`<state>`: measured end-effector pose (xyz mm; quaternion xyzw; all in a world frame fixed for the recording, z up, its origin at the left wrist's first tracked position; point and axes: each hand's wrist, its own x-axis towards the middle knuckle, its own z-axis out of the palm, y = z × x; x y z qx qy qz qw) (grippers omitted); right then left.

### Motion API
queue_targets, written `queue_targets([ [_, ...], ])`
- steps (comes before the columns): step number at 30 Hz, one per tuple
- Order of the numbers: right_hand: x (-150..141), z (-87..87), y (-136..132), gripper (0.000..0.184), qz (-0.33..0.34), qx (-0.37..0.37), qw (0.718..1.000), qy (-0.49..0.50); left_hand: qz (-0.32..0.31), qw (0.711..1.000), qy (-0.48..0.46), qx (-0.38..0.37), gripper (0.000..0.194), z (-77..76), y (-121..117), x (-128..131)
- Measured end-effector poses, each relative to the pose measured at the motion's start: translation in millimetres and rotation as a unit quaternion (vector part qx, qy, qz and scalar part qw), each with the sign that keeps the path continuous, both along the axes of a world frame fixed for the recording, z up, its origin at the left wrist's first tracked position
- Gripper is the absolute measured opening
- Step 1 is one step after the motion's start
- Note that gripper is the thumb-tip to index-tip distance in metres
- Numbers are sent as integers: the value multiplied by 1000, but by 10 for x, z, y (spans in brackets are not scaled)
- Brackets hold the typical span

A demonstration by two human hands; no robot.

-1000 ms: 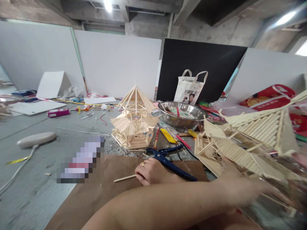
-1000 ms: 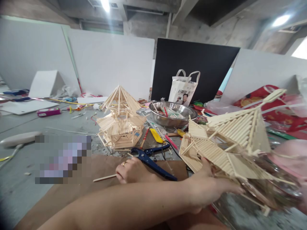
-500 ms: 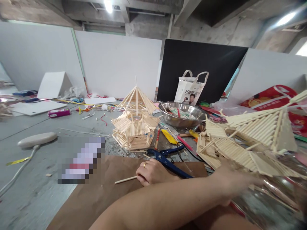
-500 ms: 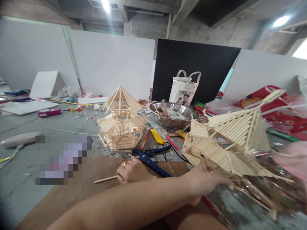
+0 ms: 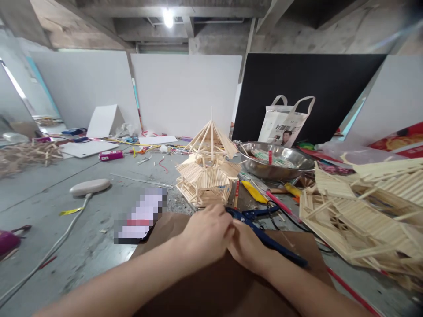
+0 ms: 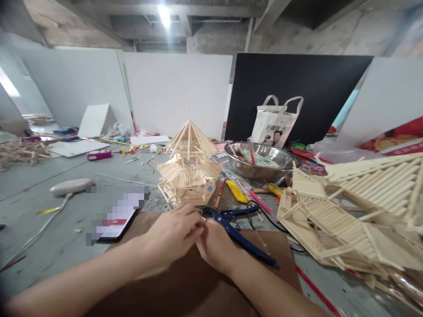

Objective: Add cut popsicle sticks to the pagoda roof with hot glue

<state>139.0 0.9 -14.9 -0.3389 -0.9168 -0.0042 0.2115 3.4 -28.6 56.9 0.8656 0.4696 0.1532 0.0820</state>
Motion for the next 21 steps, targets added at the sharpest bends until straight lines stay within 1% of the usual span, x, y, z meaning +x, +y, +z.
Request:
queue_targets([
  [1, 4, 15, 5, 26, -10, -16, 1000, 6, 30, 999, 22, 5, 28, -29, 63, -74],
  [3, 9, 50, 18, 20, -35, -60, 997, 23, 66, 997, 45, 18, 31, -77, 157, -166],
  [5, 17, 83, 35, 19, -55, -104, 992, 48, 70, 996, 48, 23, 32, -111, 211, -207],
  [8, 45, 119, 65, 18, -76, -136, 984, 83, 42, 998, 49, -8, 33, -173, 257, -226],
  [11, 76, 133, 90, 16, -86, -141, 979, 118, 18, 998, 43, -42, 31, -271, 297, -227],
  [15, 84, 133, 95, 14, -71, -144, 971, 177, 35, 998, 22, -42, 33, -369, 323, -211],
  [18, 77, 134, 81, 14, -75, -139, 964, 213, 45, 998, 1, -34, 36, -375, 309, -195],
  [21, 78, 133, 70, 17, -82, -135, 958, 239, 48, 997, -36, -42, 36, -361, 291, -182],
])
